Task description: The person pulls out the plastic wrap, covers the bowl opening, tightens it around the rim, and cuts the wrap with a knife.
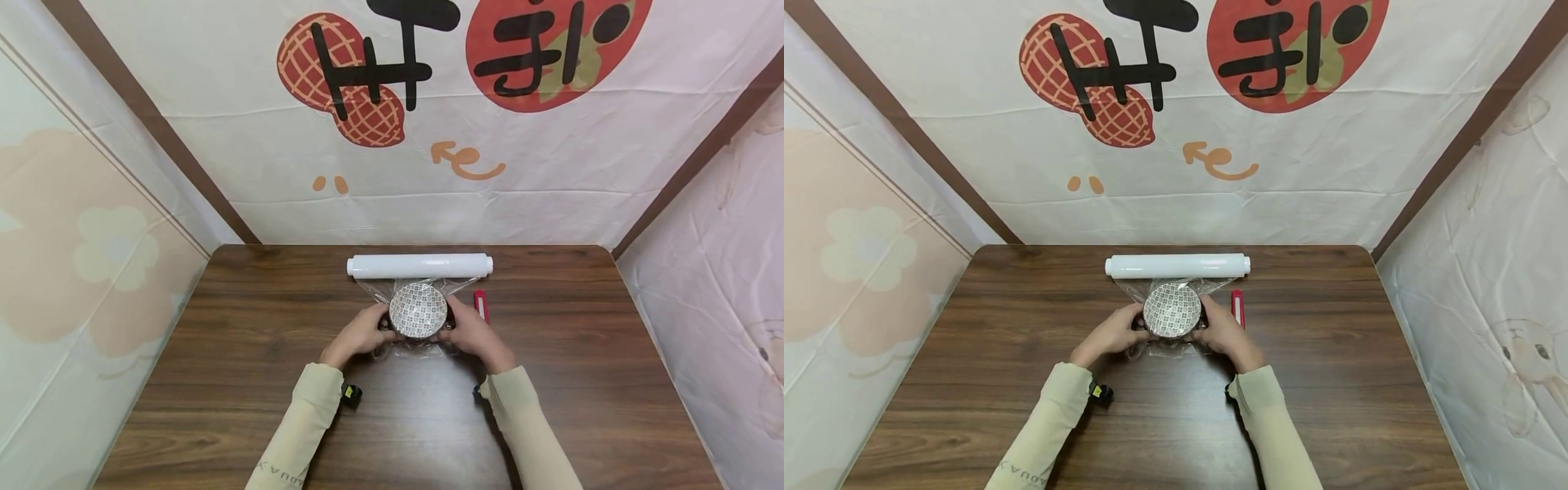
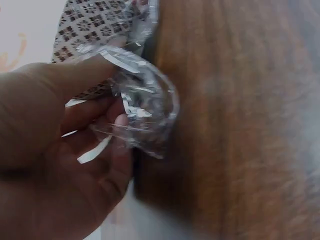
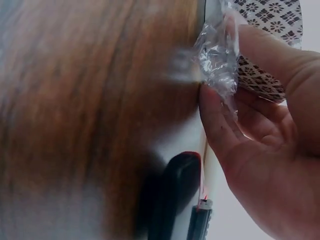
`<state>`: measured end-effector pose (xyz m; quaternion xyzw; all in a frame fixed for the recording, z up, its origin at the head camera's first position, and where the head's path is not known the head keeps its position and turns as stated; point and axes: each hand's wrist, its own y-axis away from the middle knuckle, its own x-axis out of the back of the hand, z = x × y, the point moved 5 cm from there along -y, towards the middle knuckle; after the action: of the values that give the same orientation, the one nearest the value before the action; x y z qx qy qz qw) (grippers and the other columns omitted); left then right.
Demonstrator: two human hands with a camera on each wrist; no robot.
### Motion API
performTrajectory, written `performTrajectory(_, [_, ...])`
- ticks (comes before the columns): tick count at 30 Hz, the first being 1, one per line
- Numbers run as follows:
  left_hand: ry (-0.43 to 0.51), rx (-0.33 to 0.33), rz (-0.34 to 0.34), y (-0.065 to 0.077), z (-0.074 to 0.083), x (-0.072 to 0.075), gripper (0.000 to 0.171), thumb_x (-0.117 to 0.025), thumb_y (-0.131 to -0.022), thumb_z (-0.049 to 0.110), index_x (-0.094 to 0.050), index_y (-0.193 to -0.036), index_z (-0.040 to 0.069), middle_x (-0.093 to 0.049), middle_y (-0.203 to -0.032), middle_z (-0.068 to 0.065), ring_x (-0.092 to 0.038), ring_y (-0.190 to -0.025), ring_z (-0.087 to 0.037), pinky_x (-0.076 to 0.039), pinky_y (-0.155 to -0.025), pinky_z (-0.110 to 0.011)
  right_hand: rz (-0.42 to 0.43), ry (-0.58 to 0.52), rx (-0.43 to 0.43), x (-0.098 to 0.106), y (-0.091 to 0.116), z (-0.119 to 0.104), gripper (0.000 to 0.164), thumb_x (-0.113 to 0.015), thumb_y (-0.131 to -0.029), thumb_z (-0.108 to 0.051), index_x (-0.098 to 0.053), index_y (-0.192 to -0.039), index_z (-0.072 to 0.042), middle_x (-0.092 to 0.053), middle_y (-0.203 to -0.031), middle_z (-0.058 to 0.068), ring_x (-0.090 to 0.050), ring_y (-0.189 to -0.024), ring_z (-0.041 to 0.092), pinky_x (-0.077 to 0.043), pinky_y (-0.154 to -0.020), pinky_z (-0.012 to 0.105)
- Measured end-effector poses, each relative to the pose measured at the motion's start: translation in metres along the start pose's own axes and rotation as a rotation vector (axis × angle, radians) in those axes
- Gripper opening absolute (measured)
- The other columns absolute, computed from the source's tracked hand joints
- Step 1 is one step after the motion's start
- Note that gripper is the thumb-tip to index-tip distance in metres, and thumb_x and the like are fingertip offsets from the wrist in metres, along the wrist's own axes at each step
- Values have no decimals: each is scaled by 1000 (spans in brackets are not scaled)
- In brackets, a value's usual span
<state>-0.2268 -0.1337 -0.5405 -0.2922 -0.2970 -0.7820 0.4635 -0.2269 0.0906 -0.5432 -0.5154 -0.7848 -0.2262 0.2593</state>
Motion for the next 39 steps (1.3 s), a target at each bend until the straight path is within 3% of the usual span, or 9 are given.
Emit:
performTrajectory(2, [-6,-37,-60,1,1,1,54,-79,-94,25,-58,-139,3,-66,-130,-16,-62,-123,-31,-51,-109,-47,-16,14,14,1,-1,1,84,-90,-81,-14,-47,-152,-9,-64,-145,20,-60,-136,38,-48,-115,55])
performTrajectory(5, [10,-72,-163,2,3,2,88,-83,-91,35,-38,-159,1,-47,-160,-22,-42,-150,-43,-32,-127,-58,-73,7,35,4,-1,2,87,-91,-80,-16,-46,-154,-8,-61,-150,19,-57,-140,38,-45,-118,55])
performTrajectory(9, [0,-81,-239,4,3,4,105,-90,-82,31,-30,-164,3,-34,-168,-22,-31,-155,-44,-27,-129,-59,-183,-1,17,8,3,1,105,-97,-73,-21,-37,-159,-8,-53,-157,18,-49,-146,38,-39,-123,55])
performTrajectory(14, [-43,-97,-239,3,-3,7,85,-84,-83,11,-41,-156,2,-44,-160,-20,-39,-150,-41,-33,-127,-55,-240,104,-8,8,7,-3,101,-96,-71,-9,-37,-153,-8,-59,-140,18,-53,-133,32,-45,-116,53])
performTrajectory(19, [-125,-223,-146,-7,-23,2,57,-73,-85,8,-55,-139,3,-61,-136,-18,-56,-134,-36,-47,-116,-50,-158,207,62,10,6,-7,78,-81,-77,7,-45,-145,-6,-66,-120,17,-58,-115,30,-52,-102,50])
performTrajectory(21, [-135,-233,-110,-8,-23,3,46,-70,-86,6,-58,-131,4,-64,-127,-17,-61,-125,-34,-51,-111,-49,-117,230,75,11,4,-6,69,-73,-80,10,-48,-142,-6,-68,-118,18,-60,-114,31,-53,-100,50])
performTrajectory(26, [-91,-139,-56,-5,-6,10,30,-66,-88,-4,-65,-118,2,-69,-119,-16,-66,-117,-33,-52,-108,-53,-34,264,99,11,-3,-4,56,-65,-85,11,-56,-137,-7,-71,-122,20,-65,-120,39,-53,-105,56])
performTrajectory(31, [-140,-105,0,-9,-3,9,24,-65,-91,-3,-71,-113,5,-74,-118,-13,-69,-116,-29,-55,-107,-47,47,286,125,11,-11,-4,42,-65,-85,10,-64,-123,-6,-75,-114,18,-71,-111,38,-56,-100,55])
performTrajectory(39, [-163,-100,81,-13,-5,8,25,-67,-86,-3,-78,-105,8,-78,-103,-9,-67,-90,-19,-58,-86,-39,89,265,65,10,-15,-7,51,-62,-83,14,-71,-129,-6,-76,-123,17,-71,-118,34,-57,-103,49])
